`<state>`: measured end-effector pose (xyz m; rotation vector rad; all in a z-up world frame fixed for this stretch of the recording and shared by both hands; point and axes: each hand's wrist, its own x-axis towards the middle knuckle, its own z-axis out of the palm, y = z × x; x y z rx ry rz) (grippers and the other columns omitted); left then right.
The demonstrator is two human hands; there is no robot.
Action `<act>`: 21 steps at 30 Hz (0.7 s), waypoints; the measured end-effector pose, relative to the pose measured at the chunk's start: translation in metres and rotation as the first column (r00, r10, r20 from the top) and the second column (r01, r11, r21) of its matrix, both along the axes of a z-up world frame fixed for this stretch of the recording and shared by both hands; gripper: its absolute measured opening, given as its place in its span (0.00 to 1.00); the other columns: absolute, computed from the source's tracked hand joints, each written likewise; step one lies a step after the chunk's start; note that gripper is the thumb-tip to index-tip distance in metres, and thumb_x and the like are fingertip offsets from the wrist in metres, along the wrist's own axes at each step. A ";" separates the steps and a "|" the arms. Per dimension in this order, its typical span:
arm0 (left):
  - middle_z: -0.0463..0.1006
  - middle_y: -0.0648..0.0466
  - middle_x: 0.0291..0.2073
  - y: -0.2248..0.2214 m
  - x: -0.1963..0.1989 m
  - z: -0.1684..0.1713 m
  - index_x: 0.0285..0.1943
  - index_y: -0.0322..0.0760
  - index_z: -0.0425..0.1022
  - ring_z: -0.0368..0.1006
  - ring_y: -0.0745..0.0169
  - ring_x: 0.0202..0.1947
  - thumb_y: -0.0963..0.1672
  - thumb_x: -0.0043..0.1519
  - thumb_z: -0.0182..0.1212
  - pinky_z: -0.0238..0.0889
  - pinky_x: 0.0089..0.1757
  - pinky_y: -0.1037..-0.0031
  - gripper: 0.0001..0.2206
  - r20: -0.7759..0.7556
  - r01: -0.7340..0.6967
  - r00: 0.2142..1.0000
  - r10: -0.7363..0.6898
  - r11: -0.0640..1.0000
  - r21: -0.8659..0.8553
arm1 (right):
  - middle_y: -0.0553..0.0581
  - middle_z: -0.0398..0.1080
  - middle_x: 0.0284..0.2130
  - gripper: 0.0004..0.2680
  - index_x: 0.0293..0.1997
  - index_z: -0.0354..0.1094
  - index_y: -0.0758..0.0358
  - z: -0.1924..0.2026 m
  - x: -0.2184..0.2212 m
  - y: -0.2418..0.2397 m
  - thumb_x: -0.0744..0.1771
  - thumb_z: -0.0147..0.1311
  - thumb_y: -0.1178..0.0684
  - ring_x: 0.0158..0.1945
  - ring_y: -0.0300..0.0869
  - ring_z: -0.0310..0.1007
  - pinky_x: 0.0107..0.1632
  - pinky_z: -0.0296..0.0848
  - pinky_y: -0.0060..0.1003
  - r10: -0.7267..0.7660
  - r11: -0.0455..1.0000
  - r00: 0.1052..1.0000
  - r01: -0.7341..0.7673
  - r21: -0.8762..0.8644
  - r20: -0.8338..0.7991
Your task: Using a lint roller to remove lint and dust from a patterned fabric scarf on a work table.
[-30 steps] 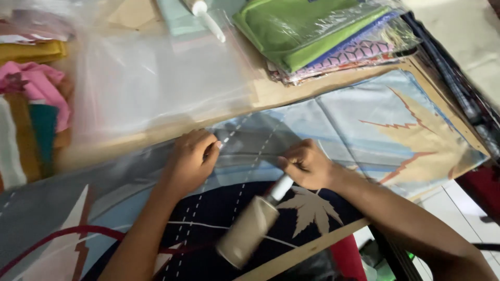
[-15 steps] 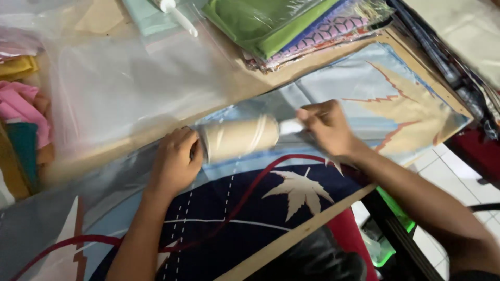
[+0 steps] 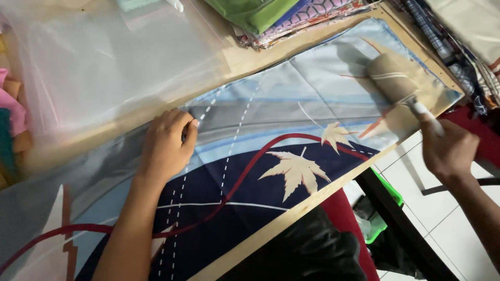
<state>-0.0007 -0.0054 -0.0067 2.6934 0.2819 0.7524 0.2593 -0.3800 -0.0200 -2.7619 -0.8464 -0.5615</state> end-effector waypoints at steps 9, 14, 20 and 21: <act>0.59 0.51 0.15 0.000 0.002 0.001 0.19 0.33 0.55 0.55 0.53 0.21 0.38 0.52 0.45 0.47 0.29 0.68 0.09 0.002 0.037 0.999 -0.037 0.995 -0.089 | 0.53 0.52 0.08 0.17 0.15 0.58 0.68 0.034 0.000 0.030 0.68 0.42 0.53 0.15 0.34 0.49 0.22 0.46 0.29 0.260 0.927 0.842 -0.082 0.365 -0.472; 0.59 0.49 0.17 -0.002 0.003 0.004 0.19 0.32 0.55 0.56 0.50 0.23 0.37 0.51 0.46 0.49 0.28 0.65 0.08 -0.047 0.030 0.999 -0.028 0.998 0.051 | 0.57 0.65 0.22 0.05 0.28 0.64 0.70 0.029 0.013 0.069 0.63 0.45 0.60 0.18 0.37 0.61 0.19 0.56 0.25 0.634 0.765 0.581 -0.372 0.526 -0.511; 0.65 0.54 0.17 -0.029 0.037 0.036 0.26 0.33 0.64 0.60 0.65 0.18 0.37 0.54 0.46 0.57 0.30 0.71 0.04 -0.082 0.111 0.991 -0.102 0.988 0.109 | 0.57 0.58 0.13 0.07 0.25 0.60 0.73 0.029 0.008 0.075 0.63 0.45 0.59 0.11 0.35 0.52 0.14 0.50 0.22 0.725 0.640 0.519 -0.266 0.721 -0.453; 0.65 0.54 0.17 -0.038 0.054 0.035 0.26 0.33 0.64 0.60 0.65 0.18 0.37 0.54 0.46 0.57 0.30 0.71 0.04 -0.090 0.115 0.990 -0.105 0.988 0.104 | 0.57 0.58 0.13 0.07 0.25 0.60 0.73 0.024 0.014 0.071 0.63 0.45 0.59 0.11 0.35 0.52 0.14 0.50 0.22 0.721 0.644 0.517 -0.257 0.720 -0.461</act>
